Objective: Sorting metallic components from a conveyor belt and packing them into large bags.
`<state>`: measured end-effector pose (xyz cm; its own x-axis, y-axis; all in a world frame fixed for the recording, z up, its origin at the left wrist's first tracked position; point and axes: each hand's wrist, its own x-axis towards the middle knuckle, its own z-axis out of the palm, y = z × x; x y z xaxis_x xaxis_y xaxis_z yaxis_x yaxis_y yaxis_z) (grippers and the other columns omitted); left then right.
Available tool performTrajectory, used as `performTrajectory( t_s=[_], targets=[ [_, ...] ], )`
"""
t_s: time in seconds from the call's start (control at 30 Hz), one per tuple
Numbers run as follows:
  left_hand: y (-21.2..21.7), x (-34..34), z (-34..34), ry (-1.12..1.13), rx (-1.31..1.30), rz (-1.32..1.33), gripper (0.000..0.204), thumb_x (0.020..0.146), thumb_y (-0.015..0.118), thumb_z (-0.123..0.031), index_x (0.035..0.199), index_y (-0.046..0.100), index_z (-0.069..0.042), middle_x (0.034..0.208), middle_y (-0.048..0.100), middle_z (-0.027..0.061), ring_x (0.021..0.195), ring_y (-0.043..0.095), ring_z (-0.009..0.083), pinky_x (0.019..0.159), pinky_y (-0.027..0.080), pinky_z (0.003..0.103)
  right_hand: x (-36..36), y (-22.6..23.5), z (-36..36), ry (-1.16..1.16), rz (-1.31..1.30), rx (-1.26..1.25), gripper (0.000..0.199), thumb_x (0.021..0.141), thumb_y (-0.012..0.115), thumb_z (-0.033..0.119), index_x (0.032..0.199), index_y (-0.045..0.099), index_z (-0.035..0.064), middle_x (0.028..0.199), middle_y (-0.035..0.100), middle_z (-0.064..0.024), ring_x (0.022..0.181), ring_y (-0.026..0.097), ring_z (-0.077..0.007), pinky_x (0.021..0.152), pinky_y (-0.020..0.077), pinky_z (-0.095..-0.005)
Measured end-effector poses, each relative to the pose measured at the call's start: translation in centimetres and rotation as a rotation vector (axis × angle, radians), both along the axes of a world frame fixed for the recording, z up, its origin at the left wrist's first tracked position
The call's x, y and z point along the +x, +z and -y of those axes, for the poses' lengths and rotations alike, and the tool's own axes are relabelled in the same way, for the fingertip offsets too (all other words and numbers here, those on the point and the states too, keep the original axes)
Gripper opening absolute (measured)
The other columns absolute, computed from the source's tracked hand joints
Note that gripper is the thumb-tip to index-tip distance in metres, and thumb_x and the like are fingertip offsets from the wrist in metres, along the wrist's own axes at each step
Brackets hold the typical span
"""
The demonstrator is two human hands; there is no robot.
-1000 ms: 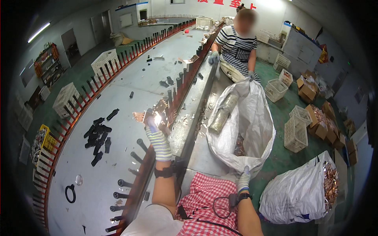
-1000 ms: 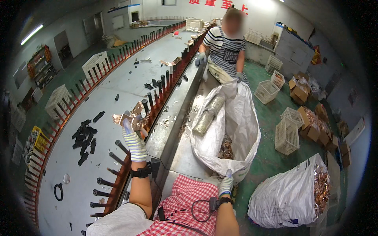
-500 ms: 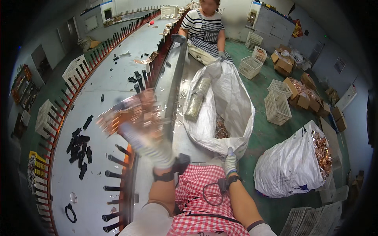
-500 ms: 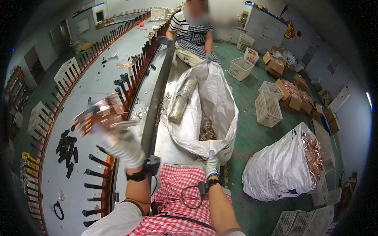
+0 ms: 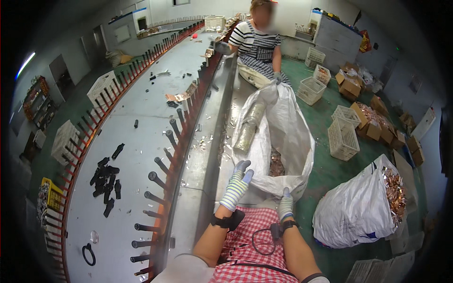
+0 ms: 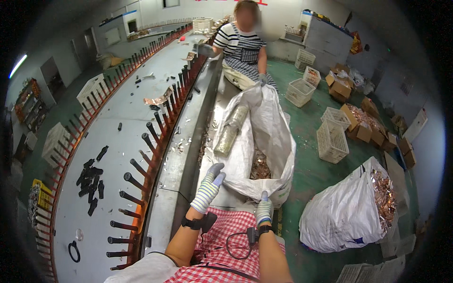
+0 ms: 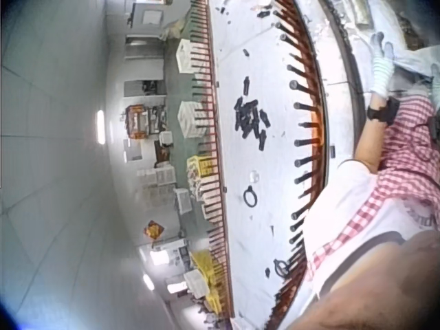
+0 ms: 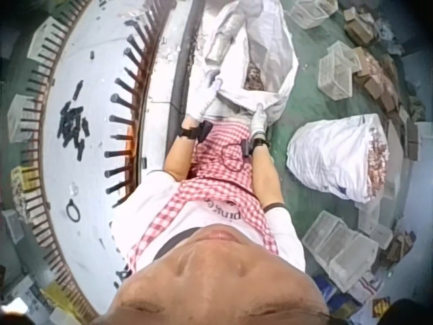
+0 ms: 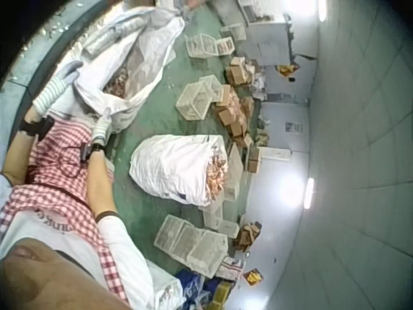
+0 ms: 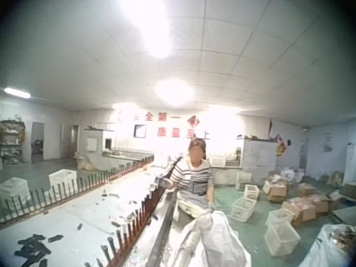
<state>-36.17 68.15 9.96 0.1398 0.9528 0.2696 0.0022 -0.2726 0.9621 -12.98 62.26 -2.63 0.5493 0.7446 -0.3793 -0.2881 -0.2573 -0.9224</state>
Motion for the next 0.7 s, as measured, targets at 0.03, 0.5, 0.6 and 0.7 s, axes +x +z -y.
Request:
performTrajectory(
  t_s=[0.03,0.5,0.6,0.7],
  targets=[
    [0.5,-0.5,0.0,0.013,0.001,-0.005,0.044,0.090,0.054,-0.023,0.128,0.046,-0.003,0.129,0.046,0.0128,0.118,0.045,0.0221,0.099,0.035,0.032,-0.2,0.3,0.0,0.013,-0.005,0.001,0.046,0.088,0.050,0.048,0.102,0.060,0.0055,0.091,0.063,-0.0064,0.075,0.059,-0.0201,0.067,0.0488,-0.0337],
    [4.4,-8.9,-3.9,0.561,0.182,0.424,0.054,0.090,0.052,-0.022,0.132,0.033,0.005,0.124,0.044,0.0144,0.106,0.048,0.0209,0.095,0.039,0.032,0.0,-2.9,-0.6,-0.023,-0.013,0.114,0.057,0.084,0.049,0.059,0.095,0.060,0.0050,0.071,0.053,-0.0014,0.052,0.042,-0.0123,0.044,0.0350,-0.0302],
    [5.4,-10.3,-6.1,0.638,0.201,0.590,0.062,0.089,0.054,-0.024,0.137,0.025,0.001,0.127,0.040,0.0160,0.105,0.050,0.0228,0.094,0.041,0.036,0.0,-3.0,-0.5,-0.036,-0.028,0.094,0.056,0.084,0.048,0.059,0.091,0.059,0.0046,0.067,0.052,-0.0020,0.049,0.042,-0.0132,0.041,0.0335,-0.0303],
    [7.5,-11.0,-6.3,0.643,0.234,0.718,0.062,0.089,0.053,-0.024,0.138,0.022,-0.001,0.127,0.040,0.0156,0.104,0.051,0.0238,0.094,0.042,0.038,-1.4,-0.2,0.3,-0.058,-0.005,0.058,0.057,0.084,0.048,0.061,0.089,0.058,0.0044,0.066,0.051,-0.0024,0.046,0.041,-0.0137,0.040,0.0331,-0.0305]
  ],
)
